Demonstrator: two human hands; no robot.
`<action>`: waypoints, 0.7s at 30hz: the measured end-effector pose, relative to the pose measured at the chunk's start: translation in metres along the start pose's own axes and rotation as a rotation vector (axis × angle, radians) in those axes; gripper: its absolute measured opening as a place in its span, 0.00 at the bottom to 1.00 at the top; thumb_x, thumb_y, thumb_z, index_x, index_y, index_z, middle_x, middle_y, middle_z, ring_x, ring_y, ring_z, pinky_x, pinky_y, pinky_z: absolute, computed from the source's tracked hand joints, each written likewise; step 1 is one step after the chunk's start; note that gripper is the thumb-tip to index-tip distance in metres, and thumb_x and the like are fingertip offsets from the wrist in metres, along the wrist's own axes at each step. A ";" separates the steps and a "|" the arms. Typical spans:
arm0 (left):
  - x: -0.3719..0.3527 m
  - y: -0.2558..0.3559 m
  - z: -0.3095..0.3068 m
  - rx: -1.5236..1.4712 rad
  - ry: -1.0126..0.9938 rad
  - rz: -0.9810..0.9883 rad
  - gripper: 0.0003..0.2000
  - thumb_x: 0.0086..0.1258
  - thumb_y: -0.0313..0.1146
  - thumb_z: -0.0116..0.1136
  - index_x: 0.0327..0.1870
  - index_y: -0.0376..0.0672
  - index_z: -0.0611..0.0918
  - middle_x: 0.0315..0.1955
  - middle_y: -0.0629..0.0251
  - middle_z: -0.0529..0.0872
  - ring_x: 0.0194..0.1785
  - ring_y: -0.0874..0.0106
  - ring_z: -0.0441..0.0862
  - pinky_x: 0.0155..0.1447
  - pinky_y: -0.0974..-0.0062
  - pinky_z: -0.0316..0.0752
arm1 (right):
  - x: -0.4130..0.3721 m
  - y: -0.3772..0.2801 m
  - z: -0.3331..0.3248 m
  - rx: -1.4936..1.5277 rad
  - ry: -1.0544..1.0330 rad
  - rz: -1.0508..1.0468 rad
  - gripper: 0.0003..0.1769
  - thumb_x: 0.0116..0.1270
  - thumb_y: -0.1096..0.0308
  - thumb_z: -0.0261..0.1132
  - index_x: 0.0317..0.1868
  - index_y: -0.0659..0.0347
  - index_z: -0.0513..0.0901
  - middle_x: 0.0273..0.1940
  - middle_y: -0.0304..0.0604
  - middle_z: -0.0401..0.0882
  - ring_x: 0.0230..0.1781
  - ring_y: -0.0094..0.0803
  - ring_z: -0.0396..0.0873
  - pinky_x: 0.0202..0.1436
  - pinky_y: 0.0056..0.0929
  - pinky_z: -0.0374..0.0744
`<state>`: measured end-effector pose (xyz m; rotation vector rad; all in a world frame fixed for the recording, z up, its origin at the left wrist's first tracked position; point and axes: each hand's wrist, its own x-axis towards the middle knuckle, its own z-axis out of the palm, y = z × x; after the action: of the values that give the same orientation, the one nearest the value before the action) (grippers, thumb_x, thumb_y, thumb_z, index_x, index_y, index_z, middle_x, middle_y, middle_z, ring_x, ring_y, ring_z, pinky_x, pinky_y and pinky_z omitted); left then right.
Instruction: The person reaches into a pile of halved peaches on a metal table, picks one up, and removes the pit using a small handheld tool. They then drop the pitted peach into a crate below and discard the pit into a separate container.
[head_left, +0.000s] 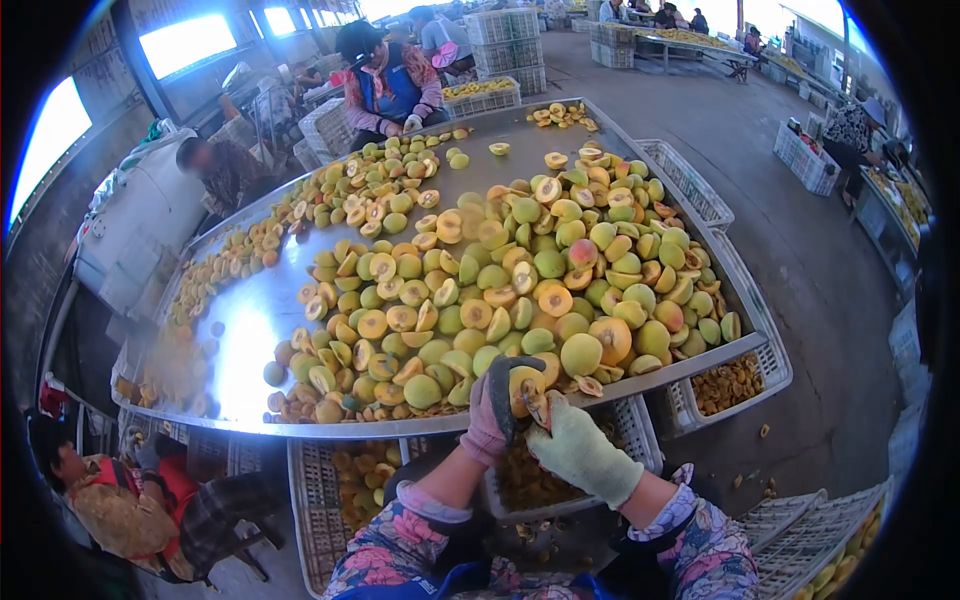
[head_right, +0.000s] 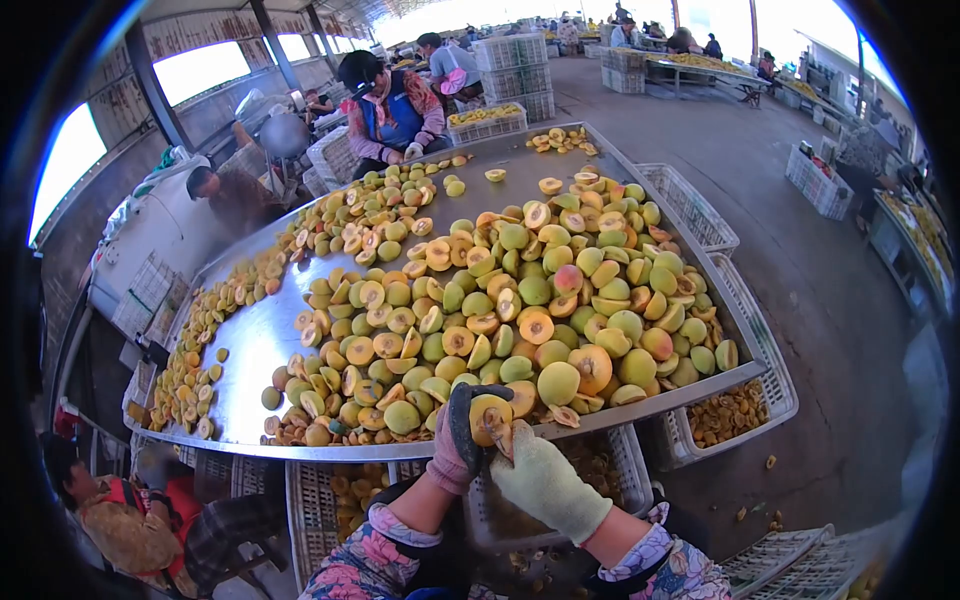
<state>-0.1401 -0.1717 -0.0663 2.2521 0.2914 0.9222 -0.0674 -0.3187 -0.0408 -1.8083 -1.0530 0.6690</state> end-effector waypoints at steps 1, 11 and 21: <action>0.001 0.002 -0.001 -0.009 0.001 -0.003 0.14 0.63 0.35 0.65 0.47 0.41 0.80 0.40 0.60 0.89 0.43 0.62 0.87 0.49 0.68 0.79 | 0.001 -0.003 0.000 0.230 -0.067 0.047 0.14 0.67 0.66 0.59 0.48 0.62 0.69 0.26 0.45 0.78 0.21 0.35 0.79 0.23 0.35 0.78; 0.006 -0.008 -0.005 -0.188 -0.150 0.021 0.15 0.63 0.34 0.65 0.48 0.38 0.81 0.40 0.59 0.89 0.42 0.64 0.88 0.50 0.69 0.80 | -0.007 -0.025 -0.013 0.625 -0.296 0.432 0.10 0.69 0.67 0.57 0.47 0.59 0.69 0.27 0.39 0.74 0.18 0.22 0.71 0.20 0.24 0.75; 0.002 0.012 -0.002 -0.495 -0.001 -0.136 0.14 0.69 0.35 0.60 0.49 0.34 0.82 0.40 0.56 0.89 0.41 0.67 0.87 0.49 0.71 0.81 | -0.007 -0.025 -0.015 0.753 -0.435 0.510 0.10 0.69 0.62 0.59 0.44 0.58 0.72 0.26 0.38 0.75 0.17 0.22 0.71 0.20 0.24 0.74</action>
<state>-0.1406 -0.1785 -0.0566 1.7566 0.1868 0.8159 -0.0681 -0.3255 -0.0115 -1.2664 -0.4627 1.5798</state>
